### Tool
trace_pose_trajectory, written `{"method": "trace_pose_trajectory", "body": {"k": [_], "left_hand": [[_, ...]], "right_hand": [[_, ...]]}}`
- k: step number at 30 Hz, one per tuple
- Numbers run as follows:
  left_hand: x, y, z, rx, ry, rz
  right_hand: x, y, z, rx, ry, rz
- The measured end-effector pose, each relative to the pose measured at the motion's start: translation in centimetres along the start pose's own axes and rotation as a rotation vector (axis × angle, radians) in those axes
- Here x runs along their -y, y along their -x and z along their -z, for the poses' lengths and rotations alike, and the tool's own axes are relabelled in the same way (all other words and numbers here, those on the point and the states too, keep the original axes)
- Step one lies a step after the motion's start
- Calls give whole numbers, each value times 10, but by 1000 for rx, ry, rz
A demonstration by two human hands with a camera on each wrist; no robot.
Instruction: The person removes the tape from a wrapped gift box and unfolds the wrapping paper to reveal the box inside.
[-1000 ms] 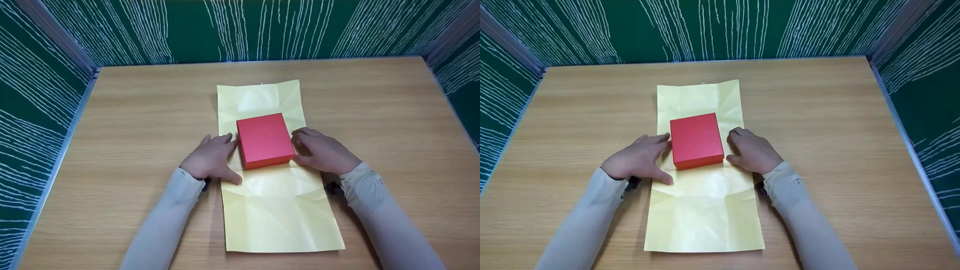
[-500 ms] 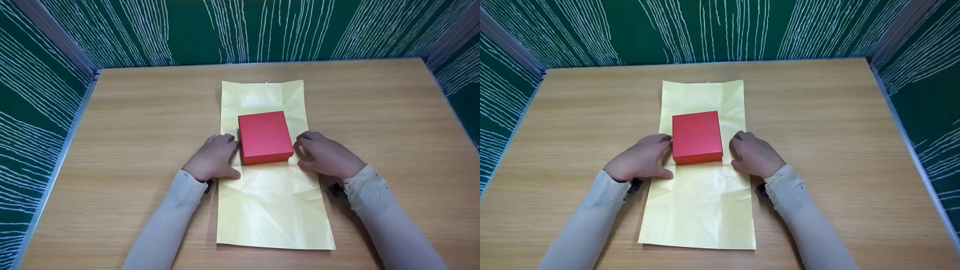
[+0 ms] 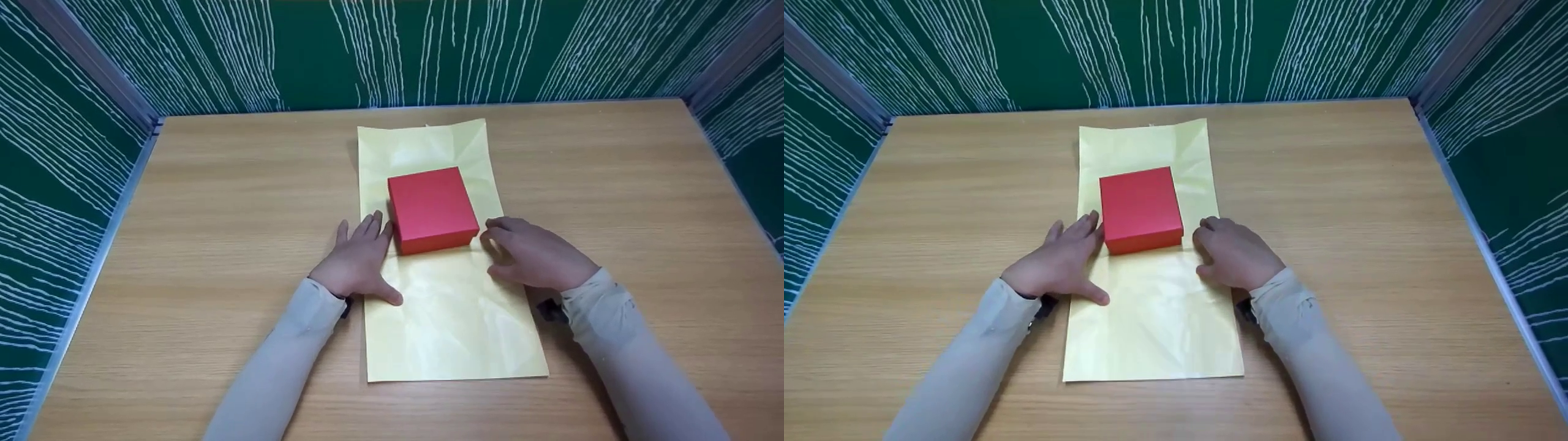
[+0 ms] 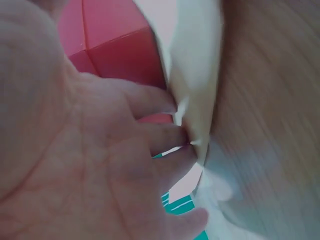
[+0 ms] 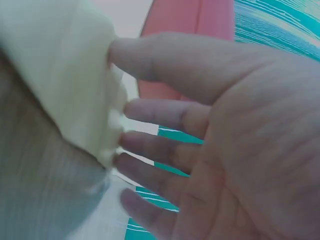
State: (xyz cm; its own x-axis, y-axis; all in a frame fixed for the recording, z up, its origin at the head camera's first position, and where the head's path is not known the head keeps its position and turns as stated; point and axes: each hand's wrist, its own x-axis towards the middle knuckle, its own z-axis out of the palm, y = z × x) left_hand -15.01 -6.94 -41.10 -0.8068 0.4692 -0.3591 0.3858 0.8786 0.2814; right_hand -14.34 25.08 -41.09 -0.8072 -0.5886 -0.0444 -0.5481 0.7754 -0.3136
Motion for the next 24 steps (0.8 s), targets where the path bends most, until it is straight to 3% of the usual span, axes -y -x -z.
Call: {"method": "trace_pose_trajectory", "body": {"k": [7,10,17,24], "left_hand": [[-7,6,3,-32,-29,-46],[-10,10,4,-50,-35,-73],[-11,10,4,-27,2,-56],[-9,6,2,-38,-6,-71]], "right_hand": [[7,6,3,94,-77,-50],[9,5,4,82,-77,-5],[13,3,4,38,-49,92],[12,4,2,53,-46,68]]}}
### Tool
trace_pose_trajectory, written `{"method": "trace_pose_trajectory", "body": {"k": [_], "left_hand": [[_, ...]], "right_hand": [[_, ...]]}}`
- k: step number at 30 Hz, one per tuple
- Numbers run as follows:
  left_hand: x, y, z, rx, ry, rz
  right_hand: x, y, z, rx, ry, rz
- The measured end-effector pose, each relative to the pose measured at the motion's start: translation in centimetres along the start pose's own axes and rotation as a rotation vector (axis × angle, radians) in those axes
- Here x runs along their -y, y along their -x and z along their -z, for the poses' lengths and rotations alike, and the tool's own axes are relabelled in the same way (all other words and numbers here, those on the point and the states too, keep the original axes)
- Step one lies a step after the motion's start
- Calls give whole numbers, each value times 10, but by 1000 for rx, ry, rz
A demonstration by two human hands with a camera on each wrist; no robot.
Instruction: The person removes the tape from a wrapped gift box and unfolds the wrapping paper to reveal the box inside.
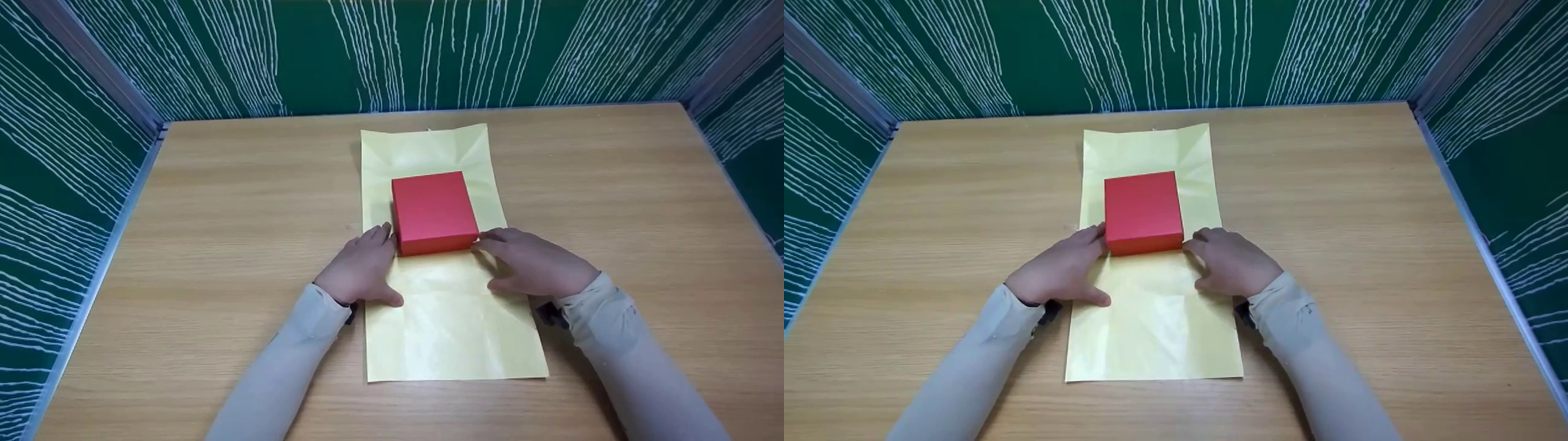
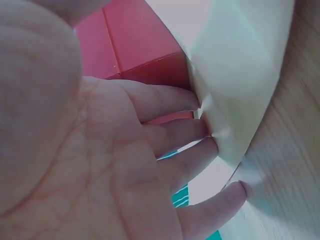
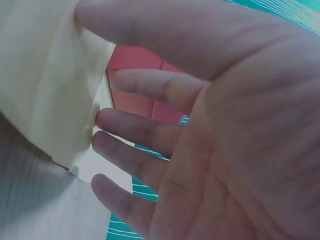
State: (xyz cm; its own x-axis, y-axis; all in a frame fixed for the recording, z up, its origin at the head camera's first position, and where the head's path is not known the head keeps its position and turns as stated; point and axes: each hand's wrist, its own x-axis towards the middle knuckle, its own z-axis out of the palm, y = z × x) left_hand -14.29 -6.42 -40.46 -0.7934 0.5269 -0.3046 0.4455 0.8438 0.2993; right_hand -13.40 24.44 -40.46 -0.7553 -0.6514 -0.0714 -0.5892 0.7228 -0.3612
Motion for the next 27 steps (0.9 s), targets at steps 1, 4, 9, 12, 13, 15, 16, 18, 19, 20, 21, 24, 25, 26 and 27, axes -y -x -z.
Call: {"method": "trace_pose_trajectory", "body": {"k": [1,4,9,12,13,15,16,18,19,20,21,24,25,26,27], "left_hand": [[1,-1,0,-3,3,2],[2,-3,0,-9,10,7],[4,-7,1,-4,7,12],[5,-8,2,8,17,10],[6,-8,2,12,31,8],[10,-7,7,26,62,10],[12,-6,10,25,82,14],[19,-2,18,-9,136,33],[22,0,23,-52,156,47],[26,1,28,-109,172,62],[29,3,34,-174,187,79],[36,7,48,-398,209,128],[38,8,52,-464,201,143],[40,8,55,-515,194,158],[41,9,57,-559,183,173]], "right_hand": [[0,0,0,6,-4,-6],[-1,0,-1,12,-12,-24],[-3,0,0,12,-6,-35],[-5,2,2,20,-18,-24],[-6,2,4,20,-26,-22],[-9,3,9,3,-38,-22],[-12,3,12,-15,-38,-28],[-17,4,18,-77,-38,-61],[-19,5,21,-120,-34,-81],[-22,6,24,-168,-27,-105],[-24,6,26,-218,-20,-125],[-30,7,32,-382,23,-163],[-31,7,33,-434,39,-170],[-32,7,34,-479,55,-180],[-33,7,35,-520,69,-183]]}}
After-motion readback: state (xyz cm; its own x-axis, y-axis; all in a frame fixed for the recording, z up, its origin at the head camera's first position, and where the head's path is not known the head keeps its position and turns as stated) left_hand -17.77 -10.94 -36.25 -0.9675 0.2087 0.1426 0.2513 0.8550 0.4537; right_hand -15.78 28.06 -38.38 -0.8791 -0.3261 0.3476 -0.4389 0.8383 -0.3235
